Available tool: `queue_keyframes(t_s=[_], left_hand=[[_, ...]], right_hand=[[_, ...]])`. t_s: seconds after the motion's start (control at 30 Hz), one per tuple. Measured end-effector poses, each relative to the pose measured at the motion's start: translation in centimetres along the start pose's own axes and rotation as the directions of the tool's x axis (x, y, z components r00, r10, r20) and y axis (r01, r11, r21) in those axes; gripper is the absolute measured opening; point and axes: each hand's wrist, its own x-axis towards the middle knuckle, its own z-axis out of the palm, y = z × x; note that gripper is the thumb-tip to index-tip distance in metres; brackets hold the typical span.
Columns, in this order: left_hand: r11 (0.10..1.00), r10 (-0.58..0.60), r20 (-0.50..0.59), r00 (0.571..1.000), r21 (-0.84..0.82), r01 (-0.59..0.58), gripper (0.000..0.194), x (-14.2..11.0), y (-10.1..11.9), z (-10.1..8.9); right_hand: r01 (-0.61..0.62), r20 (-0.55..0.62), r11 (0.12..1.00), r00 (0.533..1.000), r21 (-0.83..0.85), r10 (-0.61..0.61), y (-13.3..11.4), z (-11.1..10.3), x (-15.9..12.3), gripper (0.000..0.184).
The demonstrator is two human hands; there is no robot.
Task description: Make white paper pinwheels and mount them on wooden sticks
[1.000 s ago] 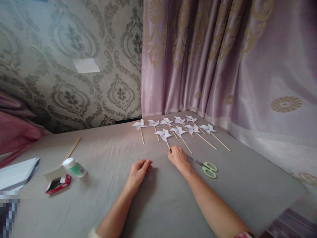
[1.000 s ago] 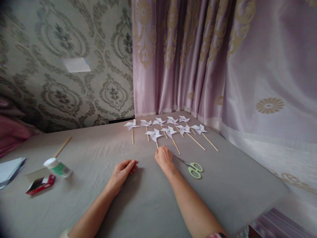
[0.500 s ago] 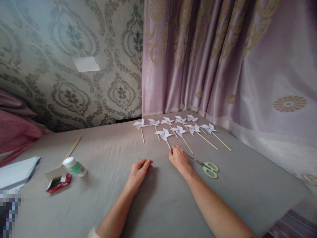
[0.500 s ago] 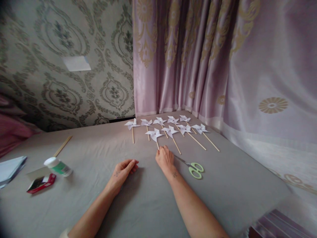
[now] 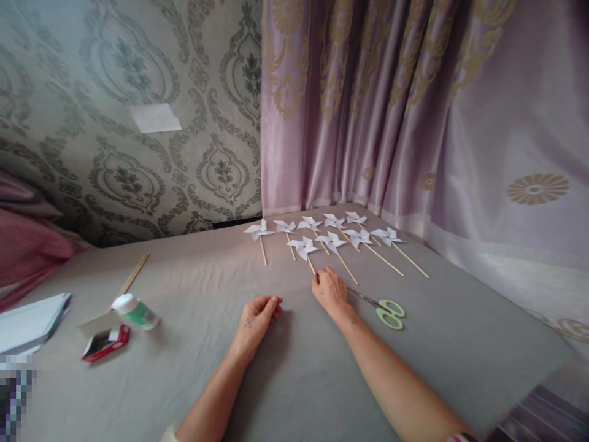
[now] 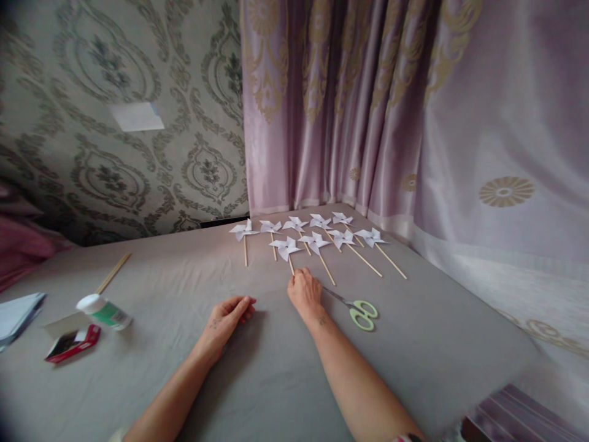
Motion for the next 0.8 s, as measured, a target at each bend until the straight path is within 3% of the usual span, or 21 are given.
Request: queue_keyframes(t_s=[0.8], left_hand=[[1.0,0.013,-0.002,1.0,0.0,-0.013,0.048,-0.02,0.19,0.05]], right_hand=[[0.003,-0.012,1.0,1.0,-0.009,-0.003,-0.14,0.31,0.48,0.024]])
